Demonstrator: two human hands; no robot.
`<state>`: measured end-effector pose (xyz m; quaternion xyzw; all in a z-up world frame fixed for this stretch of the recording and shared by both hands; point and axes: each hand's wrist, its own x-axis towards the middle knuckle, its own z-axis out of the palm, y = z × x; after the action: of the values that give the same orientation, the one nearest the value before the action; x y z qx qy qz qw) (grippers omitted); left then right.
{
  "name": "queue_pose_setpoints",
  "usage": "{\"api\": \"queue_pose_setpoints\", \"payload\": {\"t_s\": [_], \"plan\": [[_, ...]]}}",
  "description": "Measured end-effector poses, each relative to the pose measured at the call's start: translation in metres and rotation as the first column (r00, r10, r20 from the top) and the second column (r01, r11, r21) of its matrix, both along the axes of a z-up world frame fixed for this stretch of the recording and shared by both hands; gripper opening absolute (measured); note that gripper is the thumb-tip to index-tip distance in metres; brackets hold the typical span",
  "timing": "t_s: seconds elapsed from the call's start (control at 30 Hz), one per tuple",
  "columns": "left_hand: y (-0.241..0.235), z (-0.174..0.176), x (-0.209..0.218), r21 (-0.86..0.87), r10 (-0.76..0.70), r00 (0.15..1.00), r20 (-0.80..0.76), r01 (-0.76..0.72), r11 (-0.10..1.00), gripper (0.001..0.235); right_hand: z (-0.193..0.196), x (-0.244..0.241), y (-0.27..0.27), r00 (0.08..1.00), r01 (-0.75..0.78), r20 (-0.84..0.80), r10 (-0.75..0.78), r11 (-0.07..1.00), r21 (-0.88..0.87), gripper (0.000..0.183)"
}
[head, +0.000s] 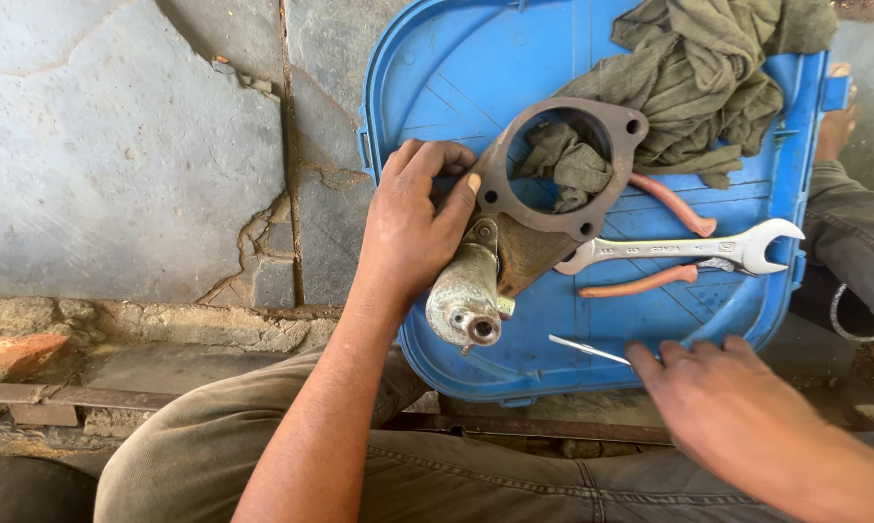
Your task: The person is sitting on the ground, using a screwdriver and wrench to disassemble and clean a mechanical part, likely a carburetor, placed on a blue plastic lid. They remove screws, separate components, and wipe them with a cloth.
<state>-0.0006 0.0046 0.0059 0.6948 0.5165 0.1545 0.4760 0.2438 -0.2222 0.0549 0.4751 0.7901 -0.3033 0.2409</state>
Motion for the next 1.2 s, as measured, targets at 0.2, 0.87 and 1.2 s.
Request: {"api": "queue_pose_setpoints", "payload": {"t_s": [0.2,0.87,1.2], "plan": [[0.000,-0.003,0.001,-0.010,0.020,1.000,-0.005,-0.020,1.000,0.018,0.038,0.012,0.033,0.937,0.294,-0.235,-0.259,0.947,0.128,0.045],[-0.002,-0.010,0.000,0.062,0.022,1.000,-0.017,-0.021,0.998,0.015,0.024,-0.020,0.042,0.788,0.588,-0.187,-0.586,0.807,-0.052,0.043],[-0.003,-0.012,-0.002,0.086,0.014,1.000,0.018,-0.016,0.996,0.016,0.038,-0.025,0.062,0.797,0.571,-0.193,-0.572,0.818,-0.065,0.036]]}}
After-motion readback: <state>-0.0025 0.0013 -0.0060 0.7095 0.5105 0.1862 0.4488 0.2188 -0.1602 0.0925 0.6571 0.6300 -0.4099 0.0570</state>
